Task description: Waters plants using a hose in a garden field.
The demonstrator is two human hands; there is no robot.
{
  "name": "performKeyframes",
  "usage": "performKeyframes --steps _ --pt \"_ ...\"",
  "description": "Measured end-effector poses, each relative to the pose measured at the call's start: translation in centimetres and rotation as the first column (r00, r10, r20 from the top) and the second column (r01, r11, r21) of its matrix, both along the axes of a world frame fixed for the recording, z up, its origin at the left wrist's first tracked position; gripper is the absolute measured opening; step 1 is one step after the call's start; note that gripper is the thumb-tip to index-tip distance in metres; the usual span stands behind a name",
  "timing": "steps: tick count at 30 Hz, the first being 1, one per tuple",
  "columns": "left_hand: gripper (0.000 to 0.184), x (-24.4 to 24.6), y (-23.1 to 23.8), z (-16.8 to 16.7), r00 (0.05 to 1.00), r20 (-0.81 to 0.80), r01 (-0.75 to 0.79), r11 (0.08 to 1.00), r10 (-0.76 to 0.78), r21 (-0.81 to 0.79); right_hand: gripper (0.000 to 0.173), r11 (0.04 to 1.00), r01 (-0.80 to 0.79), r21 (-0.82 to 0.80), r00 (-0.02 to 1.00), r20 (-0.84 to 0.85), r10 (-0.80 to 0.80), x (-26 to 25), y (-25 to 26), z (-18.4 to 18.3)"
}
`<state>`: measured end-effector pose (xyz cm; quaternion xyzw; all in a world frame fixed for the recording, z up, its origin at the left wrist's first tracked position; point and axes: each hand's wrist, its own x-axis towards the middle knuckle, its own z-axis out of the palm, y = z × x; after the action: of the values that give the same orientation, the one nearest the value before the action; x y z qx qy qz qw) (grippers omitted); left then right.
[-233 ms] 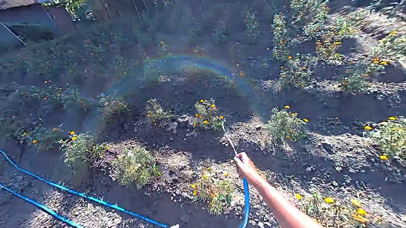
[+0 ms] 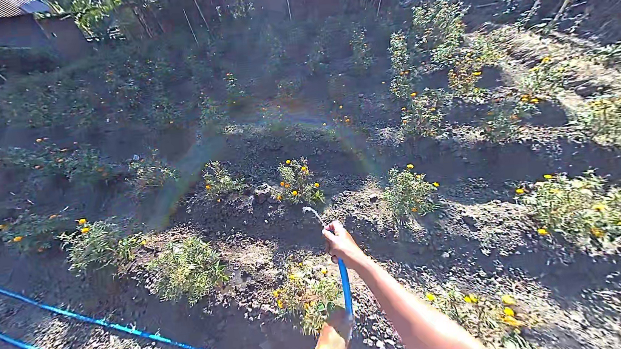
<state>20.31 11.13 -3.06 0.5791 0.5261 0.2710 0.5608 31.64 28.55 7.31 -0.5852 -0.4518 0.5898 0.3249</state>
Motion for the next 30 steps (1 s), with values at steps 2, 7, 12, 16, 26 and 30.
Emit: performKeyframes --steps 2,7,12,16,26,30 --pt "0.04 2.7 0.2 -0.1 0.995 0.086 -0.04 0.999 0.043 -0.036 0.024 1.0 0.015 0.013 1.0 -0.01 -0.015 1.7 0.1 0.1" --pt "0.031 6.5 -0.1 -0.5 0.98 0.128 -0.13 0.98 0.15 -0.15 0.034 0.995 -0.059 0.082 0.973 0.227 0.039 6.0 -0.2 -1.1" --pt "0.035 9.0 -0.9 0.2 0.997 -0.056 -0.048 0.997 0.045 -0.062 0.043 0.993 -0.118 -0.019 0.94 0.32 0.118 9.4 -2.4 -2.1" --pt "0.044 10.6 -1.8 0.5 0.988 -0.129 0.079 0.996 -0.084 -0.039 0.039 0.996 -0.078 -0.053 0.956 0.28 0.09 12.6 -3.8 -4.1" --pt "0.05 13.9 -4.2 2.2 0.94 -0.228 0.205 0.955 -0.253 -0.214 0.037 0.995 -0.038 -0.088 0.992 0.113 0.048 17.7 -7.1 -8.5" --pt "0.05 15.0 -4.7 1.4 0.947 -0.228 0.18 0.963 -0.225 -0.202 0.036 0.996 -0.044 -0.08 0.996 0.079 0.05 18.7 -7.1 -8.8"
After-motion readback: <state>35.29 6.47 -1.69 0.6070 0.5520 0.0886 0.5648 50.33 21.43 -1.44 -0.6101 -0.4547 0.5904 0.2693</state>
